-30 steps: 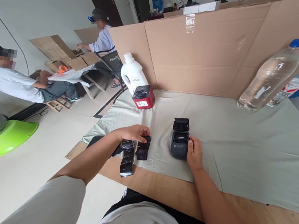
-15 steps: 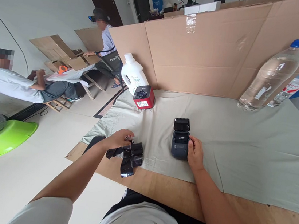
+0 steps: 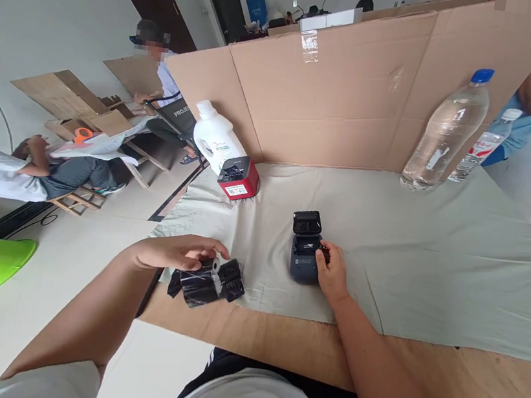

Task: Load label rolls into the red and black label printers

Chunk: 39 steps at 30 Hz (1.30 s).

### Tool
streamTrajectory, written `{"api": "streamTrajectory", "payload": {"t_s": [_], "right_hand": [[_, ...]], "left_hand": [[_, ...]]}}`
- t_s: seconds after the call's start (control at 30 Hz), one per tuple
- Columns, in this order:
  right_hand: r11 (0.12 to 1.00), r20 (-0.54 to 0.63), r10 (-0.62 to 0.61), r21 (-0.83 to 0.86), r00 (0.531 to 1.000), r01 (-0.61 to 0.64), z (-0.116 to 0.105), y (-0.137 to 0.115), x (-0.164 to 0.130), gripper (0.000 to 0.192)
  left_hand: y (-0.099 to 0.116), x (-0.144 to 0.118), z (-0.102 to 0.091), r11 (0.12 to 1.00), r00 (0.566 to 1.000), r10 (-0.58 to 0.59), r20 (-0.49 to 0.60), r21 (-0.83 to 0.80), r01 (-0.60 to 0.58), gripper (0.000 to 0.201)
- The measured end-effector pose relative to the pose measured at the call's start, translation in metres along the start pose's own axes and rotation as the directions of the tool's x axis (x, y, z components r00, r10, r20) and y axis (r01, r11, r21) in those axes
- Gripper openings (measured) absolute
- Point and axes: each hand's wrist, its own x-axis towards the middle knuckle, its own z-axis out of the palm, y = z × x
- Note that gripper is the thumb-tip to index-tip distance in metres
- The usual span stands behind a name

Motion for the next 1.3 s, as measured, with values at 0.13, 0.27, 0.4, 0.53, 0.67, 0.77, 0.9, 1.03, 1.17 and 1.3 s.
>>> {"api": "streamTrajectory", "payload": {"t_s": [0.13,0.27,0.4,0.53,0.67,0.77,0.9,1.03,1.17,1.3], "right_hand": [[1.0,0.024,0.019,0.005,1.0,-0.019,-0.002,-0.001,0.0,0.043],[1.0,0.073,0.021,0.015,0.997,-0.022,-0.004,0.0,-0.001,0.044],[0.997,0.079,-0.071,0.002,0.994,0.071,-0.005,-0.002,-0.003,0.055],[0.988,0.072,-0.141,-0.056,0.987,0.145,-0.007,-0.005,-0.003,0.068],[0.979,0.104,-0.178,-0.079,0.979,0.187,-0.01,-0.007,-0.003,0.064],[0.974,0.118,-0.201,-0.085,0.973,0.211,-0.011,-0.008,-0.002,0.06],[0.963,0.113,-0.236,-0.102,0.965,0.248,-0.013,-0.011,-0.003,0.049],[0.954,0.077,-0.27,-0.112,0.96,0.277,-0.014,-0.012,-0.003,0.04],[0.956,0.06,-0.267,-0.113,0.962,0.272,-0.014,-0.012,-0.003,0.03],[0.952,0.062,-0.275,-0.123,0.959,0.281,-0.013,-0.013,-0.003,0.028]], "left_hand": [[0.023,0.06,0.034,0.882,0.985,0.158,0.074,-0.458,-0.107,0.048],[0.038,0.137,0.065,0.865,0.969,0.24,-0.055,-0.441,-0.239,0.047],[0.058,0.184,0.077,0.945,0.911,0.319,-0.26,0.022,-0.325,0.037],[0.071,0.194,0.083,0.875,0.907,0.337,-0.254,0.441,-0.201,0.033],[0.074,0.192,0.088,0.81,0.917,0.3,-0.261,0.577,-0.101,0.032],[0.074,0.19,0.089,0.807,0.911,0.293,-0.291,0.586,-0.072,0.035],[0.076,0.188,0.09,0.787,0.899,0.316,-0.303,0.613,-0.071,0.03],[0.076,0.189,0.095,0.77,0.878,0.334,-0.343,0.636,-0.045,0.028],[0.07,0.194,0.1,0.753,0.874,0.327,-0.358,0.658,-0.012,0.029],[0.066,0.2,0.101,0.771,0.88,0.322,-0.349,0.636,-0.03,0.029]]}}
